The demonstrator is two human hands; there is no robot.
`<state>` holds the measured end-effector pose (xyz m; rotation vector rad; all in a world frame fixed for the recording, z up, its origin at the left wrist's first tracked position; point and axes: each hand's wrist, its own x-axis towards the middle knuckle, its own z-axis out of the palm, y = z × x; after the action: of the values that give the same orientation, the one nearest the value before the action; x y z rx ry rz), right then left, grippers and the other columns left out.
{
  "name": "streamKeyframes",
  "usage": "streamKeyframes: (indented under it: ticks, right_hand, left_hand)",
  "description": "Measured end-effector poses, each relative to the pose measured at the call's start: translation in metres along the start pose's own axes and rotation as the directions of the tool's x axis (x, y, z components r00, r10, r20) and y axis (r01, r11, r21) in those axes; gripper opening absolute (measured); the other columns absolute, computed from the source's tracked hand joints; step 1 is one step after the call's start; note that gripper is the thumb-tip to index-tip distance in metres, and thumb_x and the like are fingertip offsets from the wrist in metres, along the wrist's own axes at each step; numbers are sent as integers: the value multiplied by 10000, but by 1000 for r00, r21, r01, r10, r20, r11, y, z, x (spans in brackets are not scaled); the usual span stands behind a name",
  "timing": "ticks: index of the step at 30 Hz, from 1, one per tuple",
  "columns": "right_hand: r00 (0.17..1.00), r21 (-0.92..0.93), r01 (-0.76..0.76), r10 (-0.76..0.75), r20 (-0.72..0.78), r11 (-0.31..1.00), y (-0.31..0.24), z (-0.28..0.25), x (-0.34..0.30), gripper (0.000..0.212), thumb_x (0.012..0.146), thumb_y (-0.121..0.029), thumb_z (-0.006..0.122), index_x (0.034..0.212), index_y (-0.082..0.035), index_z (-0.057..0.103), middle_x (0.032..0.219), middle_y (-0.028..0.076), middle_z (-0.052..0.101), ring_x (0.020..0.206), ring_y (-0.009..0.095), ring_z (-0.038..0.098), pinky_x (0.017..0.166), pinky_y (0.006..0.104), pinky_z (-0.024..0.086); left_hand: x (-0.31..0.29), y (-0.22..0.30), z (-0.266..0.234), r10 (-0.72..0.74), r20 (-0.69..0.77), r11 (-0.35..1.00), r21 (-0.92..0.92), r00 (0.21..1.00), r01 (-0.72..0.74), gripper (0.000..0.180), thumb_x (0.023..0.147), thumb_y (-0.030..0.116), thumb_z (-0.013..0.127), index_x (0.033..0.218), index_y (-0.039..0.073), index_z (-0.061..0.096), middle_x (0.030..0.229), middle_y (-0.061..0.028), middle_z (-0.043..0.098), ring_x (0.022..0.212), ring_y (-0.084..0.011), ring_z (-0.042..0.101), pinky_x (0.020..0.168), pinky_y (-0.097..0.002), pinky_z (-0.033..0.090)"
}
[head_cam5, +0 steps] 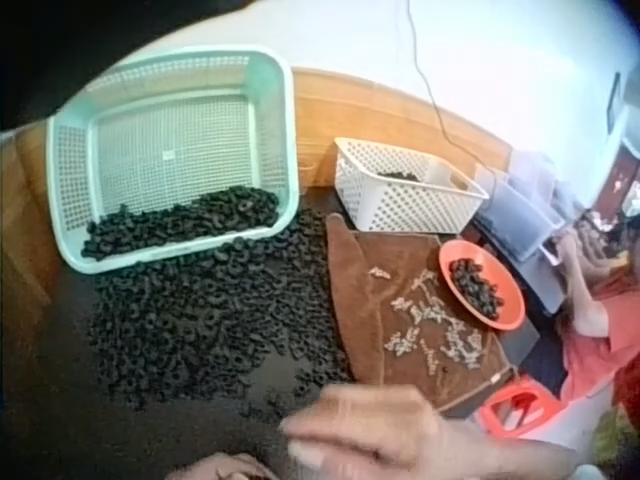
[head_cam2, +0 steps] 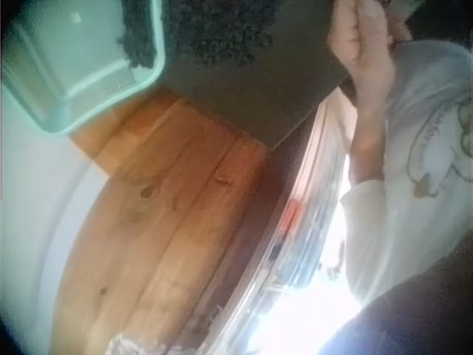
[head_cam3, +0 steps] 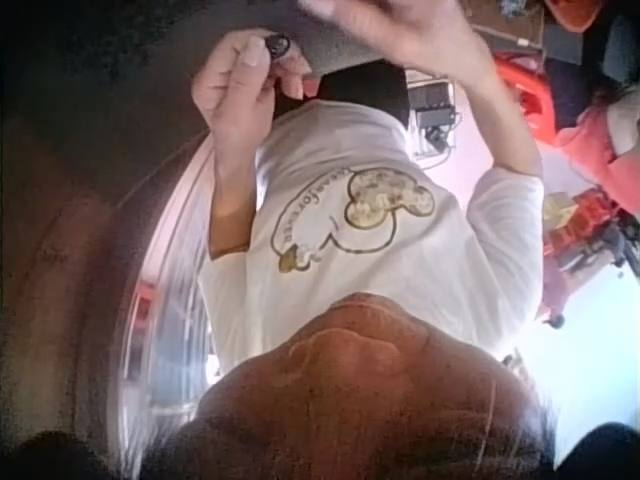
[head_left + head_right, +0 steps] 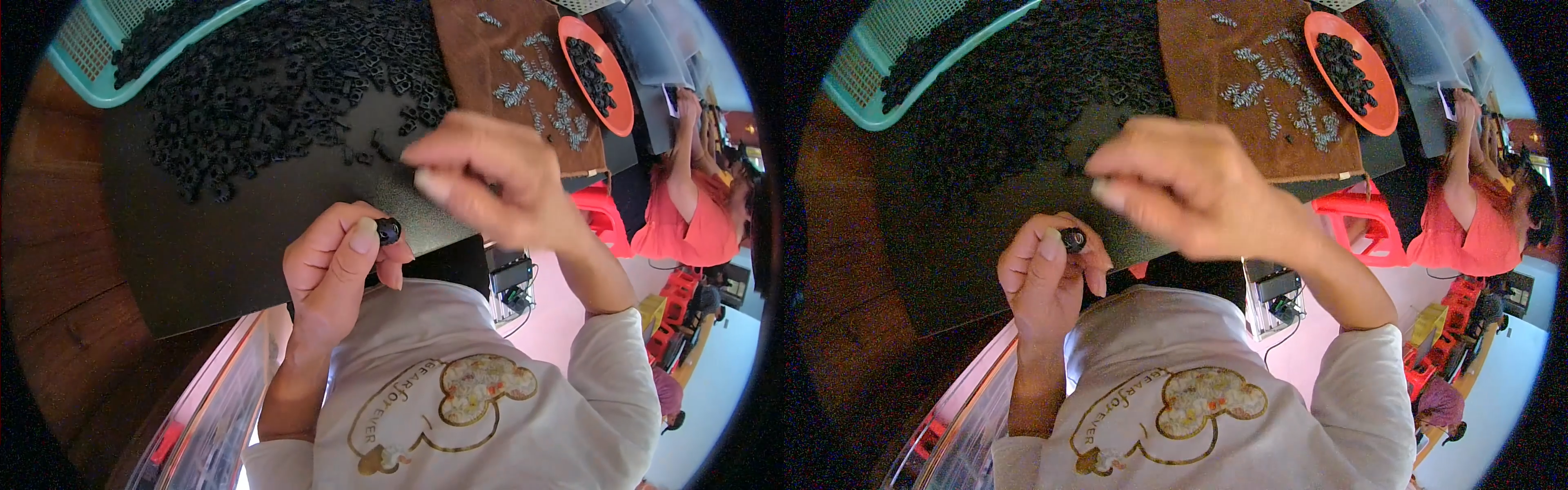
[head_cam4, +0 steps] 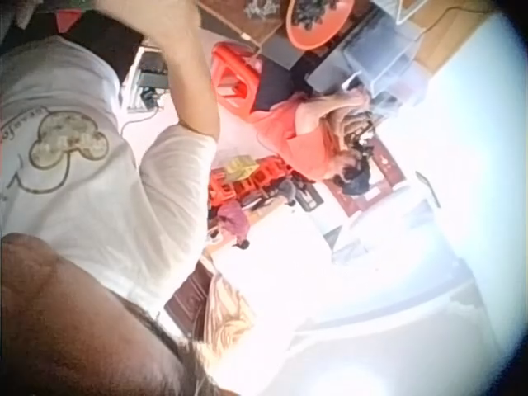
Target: Manually assembling small black plastic components with silver metal inserts at a workbench.
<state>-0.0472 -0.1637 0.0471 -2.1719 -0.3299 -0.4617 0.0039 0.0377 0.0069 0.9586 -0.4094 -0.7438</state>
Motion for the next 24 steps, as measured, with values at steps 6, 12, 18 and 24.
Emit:
streamKeyframes:
  ticks: [6, 12, 18, 24]
  right_hand:
    - [988, -255, 118, -88, 130, 960, 26, 12, 32, 115, 743, -45, 607, 850, -20, 572, 818, 143, 539, 708, 354, 611, 602, 461, 486]
    - [948, -522, 152, 27, 318, 839, 26, 25, 60, 215, 690, -55, 664, 886, 0, 593, 886, 162, 585, 760, 365, 641, 602, 451, 535]
    - [937, -609, 187, 47, 347, 771, 26, 23, 63, 345, 629, -62, 731, 937, 17, 599, 901, 173, 593, 788, 353, 652, 631, 422, 549]
    - [953, -547, 143, 33, 300, 825, 32, 22, 59, 263, 670, -58, 704, 907, -1, 605, 888, 166, 587, 767, 357, 635, 633, 439, 531]
  left_hand:
    - [0, 0, 1, -12, -6, 1000, 26, 1000, 12, 235, 996, 195, 493, 939, -14, 584, 792, -77, 622, 606, -92, 536, 567, -229, 457]
    - [1, -1, 0, -23, -19, 999, 26, 1000, 23, 236, 996, 197, 495, 935, -12, 588, 791, -64, 623, 611, -85, 536, 563, -221, 450]
    - [1, 0, -1, -22, -4, 1000, 13, 1000, 22, 229, 996, 190, 496, 936, -11, 589, 780, -56, 623, 615, -78, 536, 555, -214, 443]
    - [2, 2, -3, -32, -11, 999, -2, 999, 32, 227, 999, 183, 489, 938, -14, 582, 785, -62, 624, 608, -78, 525, 555, -213, 441]
